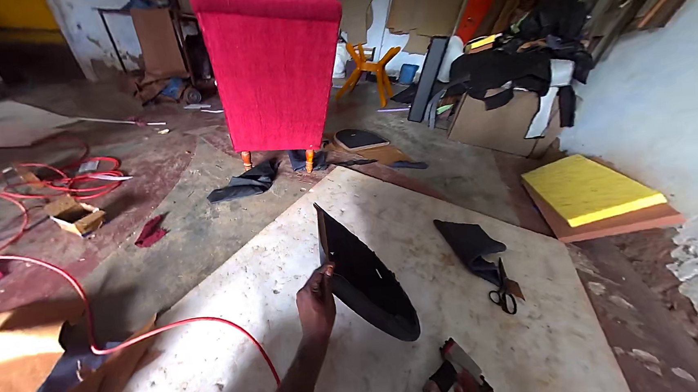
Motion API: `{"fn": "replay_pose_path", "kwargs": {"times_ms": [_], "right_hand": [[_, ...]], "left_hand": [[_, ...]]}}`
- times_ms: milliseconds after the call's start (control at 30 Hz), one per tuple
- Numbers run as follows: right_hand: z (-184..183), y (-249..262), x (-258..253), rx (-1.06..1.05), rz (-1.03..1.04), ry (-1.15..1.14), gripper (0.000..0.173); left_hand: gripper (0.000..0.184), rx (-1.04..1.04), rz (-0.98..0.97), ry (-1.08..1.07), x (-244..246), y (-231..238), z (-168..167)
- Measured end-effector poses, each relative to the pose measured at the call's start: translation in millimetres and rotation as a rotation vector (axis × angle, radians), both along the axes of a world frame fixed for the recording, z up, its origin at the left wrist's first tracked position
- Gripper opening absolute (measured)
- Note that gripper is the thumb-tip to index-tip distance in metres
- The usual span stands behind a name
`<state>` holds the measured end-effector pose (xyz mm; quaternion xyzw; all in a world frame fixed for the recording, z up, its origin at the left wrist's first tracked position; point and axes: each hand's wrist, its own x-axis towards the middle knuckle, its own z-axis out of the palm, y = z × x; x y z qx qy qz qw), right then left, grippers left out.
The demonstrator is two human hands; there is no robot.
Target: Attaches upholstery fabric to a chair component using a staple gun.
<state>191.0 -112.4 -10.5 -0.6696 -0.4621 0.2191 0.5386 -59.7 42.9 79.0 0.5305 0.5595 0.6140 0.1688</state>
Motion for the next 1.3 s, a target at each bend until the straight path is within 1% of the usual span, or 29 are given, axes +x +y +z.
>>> {"fn": "replay_pose_path", "kwargs": {"times_ms": [100,133,167,200,233,267,300,367,400,433,467,500,533,600,667,733,800,833,867,900,933,967,1000,1033,1100,1133,1167,1233,1300], "right_hand": [[43.9,4.8,-23.8,0.159,0.136,-0.33,0.122],[57.7,6.0,-35.7,0.197,0.171,-0.388,0.124],[71.0,4.6,-47.8,0.223,0.201,-0.381,0.115],[82.3,0.9,-59.1,0.247,0.197,-0.334,0.094],[89.8,-2.0,-66.3,0.28,0.15,-0.295,0.066],[94.9,-2.1,-64.3,0.28,0.167,-0.258,0.049],[98.8,0.1,-55.1,0.279,0.231,-0.221,0.044],[102.5,4.1,-28.7,0.268,0.358,-0.161,0.044],[107.9,6.4,-17.3,0.263,0.394,-0.137,0.046],[113.8,7.5,-9.5,0.269,0.41,-0.108,0.047],[117.3,7.2,-4.2,0.275,0.415,-0.071,0.048],[118.0,7.1,-0.7,0.289,0.428,-0.021,0.047],[117.3,8.3,0.8,0.31,0.451,0.036,0.047],[109.1,13.4,-1.5,0.324,0.473,0.143,0.051],[96.4,21.9,-6.5,0.274,0.448,0.195,0.061],[92.9,29.4,-5.1,0.244,0.443,0.188,0.075],[113.6,38.3,2.1,0.303,0.46,0.093,0.084],[129.2,40.9,5.9,0.319,0.47,-0.015,0.087],[149.1,43.0,8.8,0.307,0.499,-0.172,0.085],[170.2,46.3,11.0,0.285,0.553,-0.359,0.078],[188.2,51.2,11.2,0.263,0.608,-0.546,0.065],[198.8,57.9,10.6,0.266,0.662,-0.705,0.048],[203.6,64.8,9.2,0.304,0.709,-0.81,0.036],[203.6,71.4,7.2,0.36,0.755,-0.855,0.032],[193.6,79.0,4.0,0.475,0.802,-0.846,0.031],[189.6,79.4,2.1,0.52,0.782,-0.853,0.03],[186.5,78.1,-0.2,0.562,0.746,-0.883,0.028],[180.6,75.5,-6.8,0.658,0.65,-0.963,0.026],[177.0,72.0,-11.5,0.738,0.572,-0.983,0.024]], "left_hand": [[0.025,-0.048,-0.047,0.253,24.4,-69.7,52.8],[0.025,-0.017,-0.066,0.307,34.6,-95.0,68.6],[0.025,0.049,-0.099,0.342,44.9,-118.6,79.6],[0.024,0.116,-0.143,0.365,53.5,-138.2,85.7],[0.023,0.163,-0.197,0.378,58.5,-151.6,88.8],[0.023,0.193,-0.258,0.373,58.8,-156.2,91.0],[0.025,0.207,-0.336,0.354,53.7,-152.4,93.7],[0.044,0.193,-0.474,0.384,31.3,-135.3,100.8],[0.053,0.183,-0.481,0.478,18.6,-123.6,106.0],[0.059,0.168,-0.453,0.599,6.7,-111.0,110.3],[0.059,0.16,-0.42,0.71,-4.2,-98.4,112.3],[0.055,0.174,-0.408,0.769,-13.3,-86.4,112.6],[0.049,0.196,-0.428,0.781,-19.5,-76.2,112.7],[0.037,0.276,-0.504,0.741,-21.5,-64.7,108.0],[0.031,0.345,-0.488,0.764,-15.4,-62.6,98.3],[0.031,0.374,-0.4,0.829,-10.2,-62.3,87.9],[0.032,0.41,-0.328,0.897,-5.3,-59.4,87.1],[0.033,0.422,-0.314,0.934,-2.9,-60.9,86.7],[0.034,0.424,-0.315,0.971,-1.2,-63.1,86.5],[0.034,0.426,-0.324,1.002,0.6,-64.5,87.0],[0.033,0.43,-0.335,1.022,2.6,-65.3,87.6],[0.032,0.423,-0.35,1.031,4.6,-66.2,88.4],[0.031,0.408,-0.377,1.032,5.6,-66.9,90.1],[0.033,0.383,-0.416,1.033,4.7,-66.3,92.4],[0.039,0.325,-0.533,1.067,-3.2,-60.4,99.1],[0.043,0.308,-0.583,1.093,-7.4,-57.3,101.9],[0.042,0.323,-0.611,1.123,-10.8,-56.2,102.8],[0.033,0.477,-0.548,1.169,-15.8,-56.0,97.2],[0.028,0.609,-0.457,1.143,-17.6,-55.8,89.6]]}}
